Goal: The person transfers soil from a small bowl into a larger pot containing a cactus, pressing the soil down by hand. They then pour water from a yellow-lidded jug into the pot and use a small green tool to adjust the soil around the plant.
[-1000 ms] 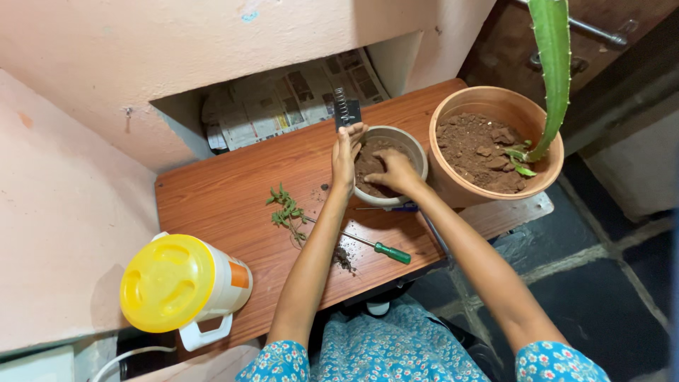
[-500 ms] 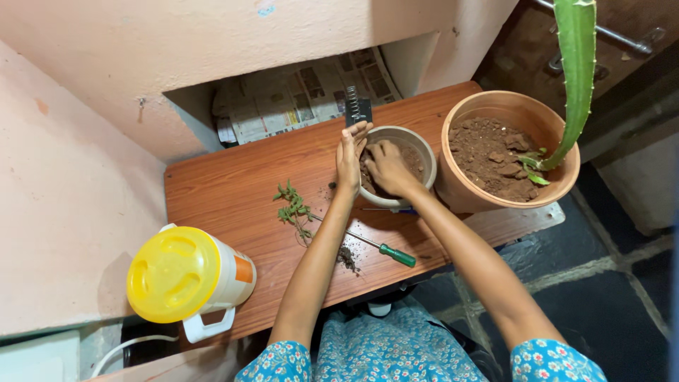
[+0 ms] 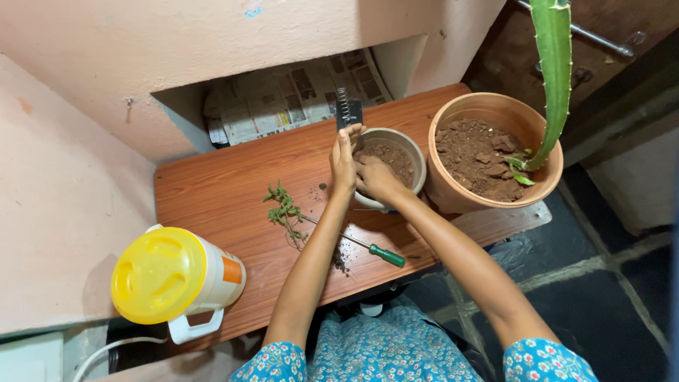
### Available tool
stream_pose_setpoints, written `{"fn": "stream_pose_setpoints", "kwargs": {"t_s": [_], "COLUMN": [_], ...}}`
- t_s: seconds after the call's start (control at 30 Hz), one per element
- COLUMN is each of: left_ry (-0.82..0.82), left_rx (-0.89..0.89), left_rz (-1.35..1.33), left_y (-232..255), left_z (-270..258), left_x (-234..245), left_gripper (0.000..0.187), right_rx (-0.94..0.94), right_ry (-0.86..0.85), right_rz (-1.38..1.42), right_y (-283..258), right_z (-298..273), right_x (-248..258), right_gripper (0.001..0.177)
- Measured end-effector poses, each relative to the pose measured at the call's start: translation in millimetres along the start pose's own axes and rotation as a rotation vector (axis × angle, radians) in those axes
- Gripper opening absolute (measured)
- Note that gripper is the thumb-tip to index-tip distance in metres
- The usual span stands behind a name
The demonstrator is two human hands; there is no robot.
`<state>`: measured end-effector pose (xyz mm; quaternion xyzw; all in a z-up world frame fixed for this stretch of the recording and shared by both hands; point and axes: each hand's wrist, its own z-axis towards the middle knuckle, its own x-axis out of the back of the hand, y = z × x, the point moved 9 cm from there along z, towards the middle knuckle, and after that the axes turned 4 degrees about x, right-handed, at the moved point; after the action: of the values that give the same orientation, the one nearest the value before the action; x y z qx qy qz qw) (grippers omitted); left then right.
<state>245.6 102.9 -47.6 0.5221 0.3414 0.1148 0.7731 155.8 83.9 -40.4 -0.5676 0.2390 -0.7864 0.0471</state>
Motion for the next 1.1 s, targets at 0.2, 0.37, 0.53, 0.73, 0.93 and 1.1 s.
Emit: {"fn": "stream_pose_setpoints", "kwargs": {"t_s": [0.2,0.37,0.53,0.73,0.93,1.1], "left_ry": [0.025,0.063,0.235,0.348,0.331,0.172], "left_rx": [0.006,0.068,0.153,0.314,0.258,0.219], "left_rz": [-0.012,-0.06,-0.073,-0.472,-0.489,-0.484], "left_y": [3,-8,-33,-48,29,38], "left_z": [0,-1,-12,-27,-38,-26], "left_x": [-3,0,4,-12,-72,-150], "left_gripper": [0.058,0.056,0.055,0.042,0.039,0.042], "right_rx": [-0.329,-0.488,-0.816,-0.549,-0.409,-0.34], "right_ry": [-0.194,0.022,0.215,0.213,0.449,0.643], "right_rz": [-0.104,0.261,1.591,2.278,2.219,2.063], "right_y": [32,87,129,51,16,46], "right_z": [-4,0,-9,14,12,-19], "right_x": [-18,-38,-60,-22,57,130], "right_gripper": [0.039,0.05,0.046,0.043,0.042,0.041]}}
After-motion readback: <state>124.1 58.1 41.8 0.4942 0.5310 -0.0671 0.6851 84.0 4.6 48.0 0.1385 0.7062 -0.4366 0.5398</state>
